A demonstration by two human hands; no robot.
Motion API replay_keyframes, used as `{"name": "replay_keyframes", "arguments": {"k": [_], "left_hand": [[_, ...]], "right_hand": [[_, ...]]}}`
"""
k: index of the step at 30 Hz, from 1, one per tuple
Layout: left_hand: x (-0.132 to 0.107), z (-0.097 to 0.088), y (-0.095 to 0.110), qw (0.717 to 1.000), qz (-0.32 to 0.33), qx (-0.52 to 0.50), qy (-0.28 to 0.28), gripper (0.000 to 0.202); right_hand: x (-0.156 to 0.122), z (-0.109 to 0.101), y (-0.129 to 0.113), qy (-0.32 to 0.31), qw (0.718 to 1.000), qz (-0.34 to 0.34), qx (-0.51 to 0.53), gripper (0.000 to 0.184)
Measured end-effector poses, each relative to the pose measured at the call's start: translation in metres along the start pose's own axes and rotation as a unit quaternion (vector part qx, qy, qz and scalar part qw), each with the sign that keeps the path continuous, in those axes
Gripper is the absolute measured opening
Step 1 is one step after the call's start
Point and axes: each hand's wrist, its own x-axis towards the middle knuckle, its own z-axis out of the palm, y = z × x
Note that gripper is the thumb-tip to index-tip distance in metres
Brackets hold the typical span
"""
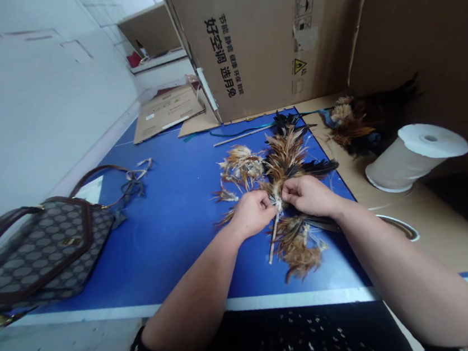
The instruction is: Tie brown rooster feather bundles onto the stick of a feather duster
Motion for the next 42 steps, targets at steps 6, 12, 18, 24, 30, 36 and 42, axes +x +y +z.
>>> {"name": "replay_keyframes", "arguments": {"k": [6, 12, 18, 24, 30, 36, 42], "left_hand": [[-0.002, 0.003, -0.004, 0.998, 0.027, -0.053, 0.02, 0.008], [-0.003, 0.004, -0.002, 0.992, 0.013, -0.123, -0.022, 0.022], [-0.005, 0.006, 0.001, 0.951, -0.076, -0.291, -0.065, 0.044], [-0.005, 0.007, 0.008, 0.856, -0.103, -0.5, -0.087, 0.04], [-0.002, 0.003, 0.017, 0.791, -0.12, -0.598, -0.056, 0.045], [0.001, -0.003, 0.022, 0.768, -0.075, -0.636, 0.016, 0.044], [0.005, -0.005, 0.019, 0.78, -0.018, -0.62, 0.08, 0.041]], "right_hand": [[-0.002, -0.001, -0.003, 0.038, 0.996, 0.006, 0.074, 0.02], [-0.002, 0.01, -0.013, 0.069, 0.984, -0.019, 0.165, 0.031], [-0.005, 0.016, -0.019, 0.115, 0.975, -0.044, 0.187, 0.037], [-0.01, 0.014, -0.031, 0.133, 0.961, -0.099, 0.22, 0.037], [-0.012, 0.009, -0.03, 0.186, 0.947, -0.048, 0.257, 0.034], [-0.011, 0.01, -0.023, 0.212, 0.951, -0.051, 0.22, 0.034], [-0.009, 0.008, -0.023, 0.248, 0.944, -0.073, 0.204, 0.031]]}}
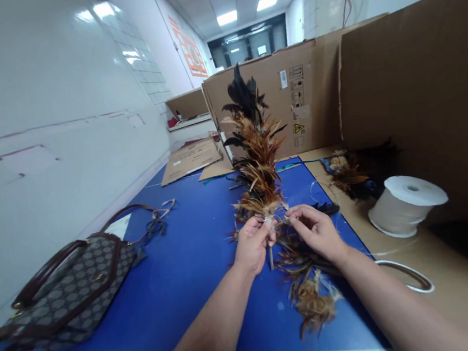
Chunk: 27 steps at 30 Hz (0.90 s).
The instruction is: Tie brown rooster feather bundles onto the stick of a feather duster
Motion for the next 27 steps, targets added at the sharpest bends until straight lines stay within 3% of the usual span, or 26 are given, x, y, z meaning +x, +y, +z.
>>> {"name": "replay_keyframes", "arguments": {"k": [8, 14, 20, 24, 27], "left_hand": [[-0.001, 0.005, 0.001, 0.997, 0.069, 0.001, 0.046, 0.045], [-0.003, 0.007, 0.001, 0.995, 0.094, -0.019, 0.029, 0.039], [-0.005, 0.004, -0.001, 0.998, 0.067, 0.005, -0.018, 0.033], [-0.007, 0.005, -0.003, 0.997, 0.064, 0.039, -0.017, 0.033], [-0.01, 0.005, -0.001, 0.996, 0.078, 0.048, -0.003, 0.031]], "right_hand": [[-0.002, 0.004, -0.003, -0.045, 0.999, 0.015, -0.026, 0.033], [-0.002, 0.004, -0.004, -0.016, 0.999, 0.006, -0.036, 0.034], [-0.002, 0.008, -0.006, 0.021, 1.0, 0.016, 0.007, 0.036], [-0.005, 0.02, -0.013, 0.04, 0.996, 0.05, 0.06, 0.039], [-0.007, 0.029, -0.023, 0.034, 0.995, 0.033, 0.085, 0.036]]}}
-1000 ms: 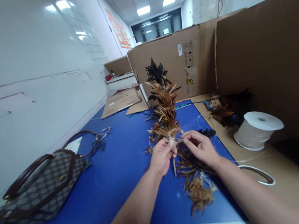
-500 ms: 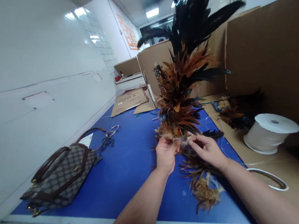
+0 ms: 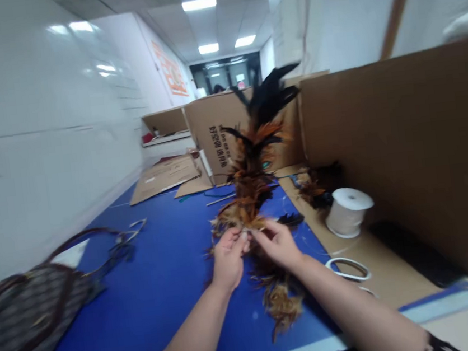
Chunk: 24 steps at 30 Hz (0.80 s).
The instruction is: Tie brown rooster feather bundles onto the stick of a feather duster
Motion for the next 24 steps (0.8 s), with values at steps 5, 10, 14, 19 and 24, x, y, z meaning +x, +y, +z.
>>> {"name": "replay_keyframes", "arguments": {"k": [5, 10, 14, 19, 24], "left_hand": [[0.001, -0.004, 0.003, 1.0, 0.0, -0.008, 0.029, 0.03], [-0.005, -0.001, 0.003, 1.0, -0.007, -0.024, 0.009, 0.03], [-0.008, -0.001, -0.002, 1.0, -0.007, 0.004, -0.011, 0.035], [-0.005, -0.006, -0.006, 0.997, 0.007, 0.048, -0.063, 0.038], [-0.004, -0.008, -0.001, 0.999, -0.007, 0.009, -0.044, 0.039]], "right_hand": [[0.004, 0.012, -0.018, -0.027, 0.999, -0.015, 0.033, 0.037], [0.01, 0.024, -0.038, -0.047, 0.999, 0.022, 0.014, 0.039], [0.02, 0.022, -0.051, -0.011, 0.998, -0.007, -0.066, 0.031], [0.041, 0.015, -0.071, 0.026, 0.992, -0.065, -0.108, 0.02], [0.048, 0.008, -0.089, -0.021, 0.985, -0.076, -0.152, 0.037]]}}
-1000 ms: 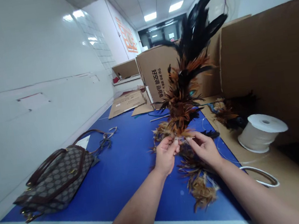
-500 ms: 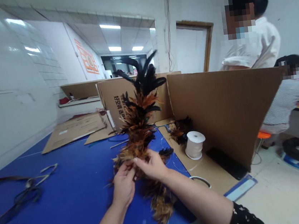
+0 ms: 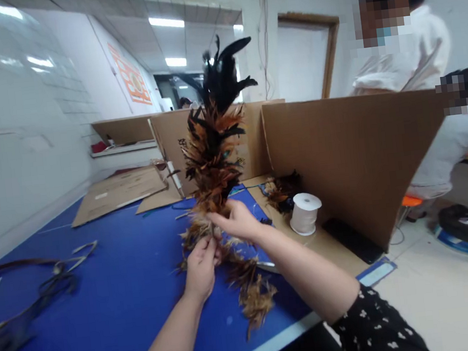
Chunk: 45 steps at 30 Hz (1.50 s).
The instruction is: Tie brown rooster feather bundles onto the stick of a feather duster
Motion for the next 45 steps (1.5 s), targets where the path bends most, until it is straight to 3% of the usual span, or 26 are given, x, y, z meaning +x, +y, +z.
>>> {"name": "replay_keyframes", "arguments": {"k": [4, 8, 12, 14, 18, 23, 27, 29, 32, 36, 40, 45], "left_hand": [[0.004, -0.002, 0.007, 0.999, 0.012, -0.046, 0.0, 0.037], [0.01, -0.003, 0.011, 0.997, 0.002, -0.072, 0.01, 0.041], [0.009, -0.002, 0.012, 0.996, -0.008, -0.086, 0.001, 0.042], [0.009, -0.001, 0.012, 0.996, -0.013, -0.092, -0.005, 0.041], [0.009, -0.001, 0.008, 0.995, -0.012, -0.1, -0.005, 0.038], [0.011, -0.004, 0.001, 0.995, 0.0, -0.097, 0.016, 0.035], [0.013, -0.005, 0.001, 0.996, -0.003, -0.085, 0.021, 0.037], [0.013, -0.004, 0.003, 0.996, -0.001, -0.084, 0.023, 0.038], [0.013, -0.003, 0.004, 0.996, 0.0, -0.089, 0.026, 0.041], [0.011, -0.001, 0.003, 0.995, -0.009, -0.096, 0.017, 0.037], [0.008, 0.002, -0.001, 0.995, -0.021, -0.093, 0.006, 0.036], [0.007, 0.004, -0.005, 0.995, -0.036, -0.088, 0.002, 0.039]], "right_hand": [[-0.009, -0.024, 0.005, -0.039, 0.999, 0.014, -0.02, 0.049], [-0.034, -0.054, 0.025, -0.064, 0.994, 0.044, -0.077, 0.044], [-0.071, -0.072, 0.042, -0.159, 0.98, 0.033, -0.114, 0.036], [-0.086, -0.074, 0.05, -0.196, 0.969, 0.019, -0.148, 0.033], [-0.102, -0.064, 0.07, -0.208, 0.945, -0.015, -0.254, 0.028], [-0.104, -0.044, 0.084, -0.244, 0.9, -0.01, -0.361, 0.03], [-0.1, -0.039, 0.086, -0.255, 0.889, -0.002, -0.379, 0.018], [-0.098, -0.041, 0.087, -0.251, 0.897, -0.004, -0.363, 0.017], [-0.093, -0.046, 0.088, -0.229, 0.931, 0.001, -0.282, 0.022], [-0.085, -0.047, 0.081, -0.153, 0.979, 0.095, -0.096, 0.039], [-0.075, -0.038, 0.068, -0.113, 0.98, 0.163, 0.017, 0.044], [-0.061, -0.013, 0.05, -0.114, 0.981, 0.138, 0.075, 0.042]]}}
